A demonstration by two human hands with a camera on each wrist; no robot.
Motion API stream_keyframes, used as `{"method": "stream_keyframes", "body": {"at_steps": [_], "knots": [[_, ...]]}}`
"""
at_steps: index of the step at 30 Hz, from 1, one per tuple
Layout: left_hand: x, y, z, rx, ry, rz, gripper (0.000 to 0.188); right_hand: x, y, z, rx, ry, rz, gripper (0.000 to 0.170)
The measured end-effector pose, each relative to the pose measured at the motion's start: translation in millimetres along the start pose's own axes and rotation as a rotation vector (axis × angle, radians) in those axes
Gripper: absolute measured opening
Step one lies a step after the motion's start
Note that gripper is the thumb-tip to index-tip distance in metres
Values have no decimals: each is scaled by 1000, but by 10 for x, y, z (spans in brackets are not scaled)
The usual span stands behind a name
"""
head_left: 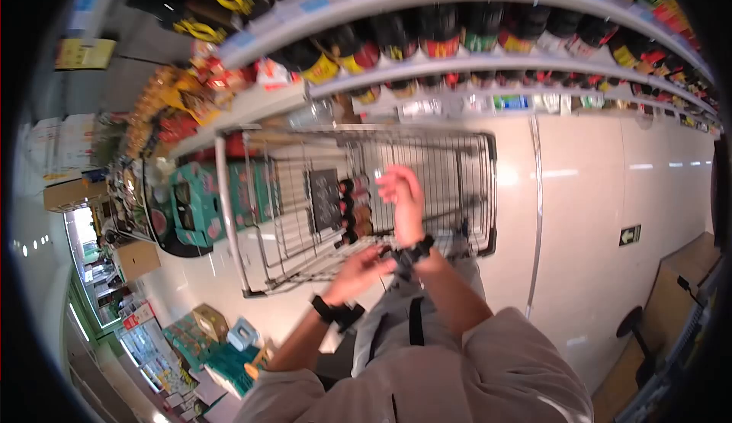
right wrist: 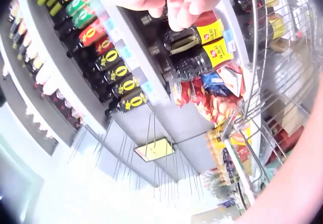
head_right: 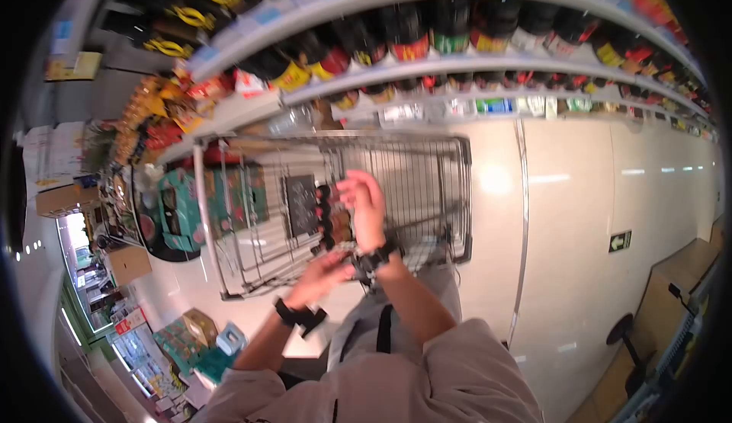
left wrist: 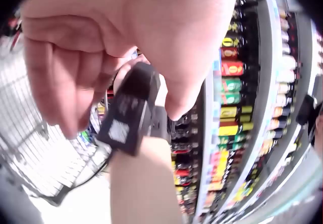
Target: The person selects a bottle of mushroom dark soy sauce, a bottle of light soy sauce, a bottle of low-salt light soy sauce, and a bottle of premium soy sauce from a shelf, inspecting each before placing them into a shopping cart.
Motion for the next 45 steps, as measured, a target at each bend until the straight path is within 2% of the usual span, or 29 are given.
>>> {"method": "stream_keyframes", "body": {"at_steps": [1,3,5,7,9,12,15,17,19,20,21,25,29,30,31,33,34,35,37,39,41,43,44,45], "knots": [[-116,-59,-313,-63,161,-51,37,-158,283,-117,-19,8,106,25],[-352,-239,-458,5,7,-99,30,-369,618,-297,-24,112,181,26],[-542,-370,-742,-244,43,-119,25,-532,1068,-417,-206,147,324,24],[-692,-593,-967,-353,110,-216,24,-765,1535,-669,-375,304,512,21],[-677,-681,-1057,-413,219,-266,27,-1063,2093,-947,-549,446,783,16],[-750,-1047,-1083,-379,183,-344,29,-1337,2640,-1239,-589,559,1030,17],[-915,-1794,-1080,28,348,-598,35,-1456,3142,-1467,-556,627,1132,13],[-1238,-2501,-885,-108,309,-785,39,-1430,3539,-1584,-634,609,1249,13],[-1446,-3186,-453,174,41,-972,43,-1256,3924,-1693,-683,603,1203,12],[-1552,-3496,-247,177,-80,-961,41,-1160,4151,-1748,-664,586,1186,12],[-1624,-3821,-67,295,-138,-1071,38,-1066,4378,-1812,-645,568,1166,12],[-2073,-5145,157,285,-221,-1245,32,-690,5121,-2227,-604,599,967,24],[-2152,-6382,139,293,-291,-1423,33,-320,5520,-2592,-749,421,1156,39],[-2128,-6667,162,314,-366,-1523,35,-255,5556,-2630,-806,343,1231,44],[-2125,-6891,156,334,-441,-1621,37,-182,5533,-2656,-809,325,1229,44],[-2130,-7149,50,379,-527,-1637,44,-34,5426,-2682,-775,309,1127,52],[-2184,-7198,-21,437,-628,-1625,50,-41,5362,-2700,-802,309,1087,56],[-2085,-7339,-15,423,-640,-1723,54,-61,5318,-2723,-808,321,1062,58],[-2011,-7480,-60,554,-745,-1556,58,-49,5307,-2752,-822,296,1157,59],[-1982,-7518,-174,521,-553,-1454,58,26,5283,-2742,-855,260,1172,59],[-1835,-7622,-232,467,-481,-1543,59,59,5273,-2713,-902,247,1189,59],[-1834,-7645,-247,569,-711,-1542,62,96,5283,-2740,-881,274,1149,59],[-1826,-7644,-257,547,-728,-1527,61,-55,5249,-2737,-833,296,993,60],[-1853,-7606,-287,460,-638,-1586,53,23,5241,-2693,-852,284,981,62]]}}
Point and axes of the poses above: each hand's wrist, its own x-axis towards the middle knuckle, its own z-axis out of the back of the hand, y = z × x, the point moved 9 cm from there along x, towards the middle knuckle, and after that the axes turned 5 degrees about -x, right-handed, at the moved point
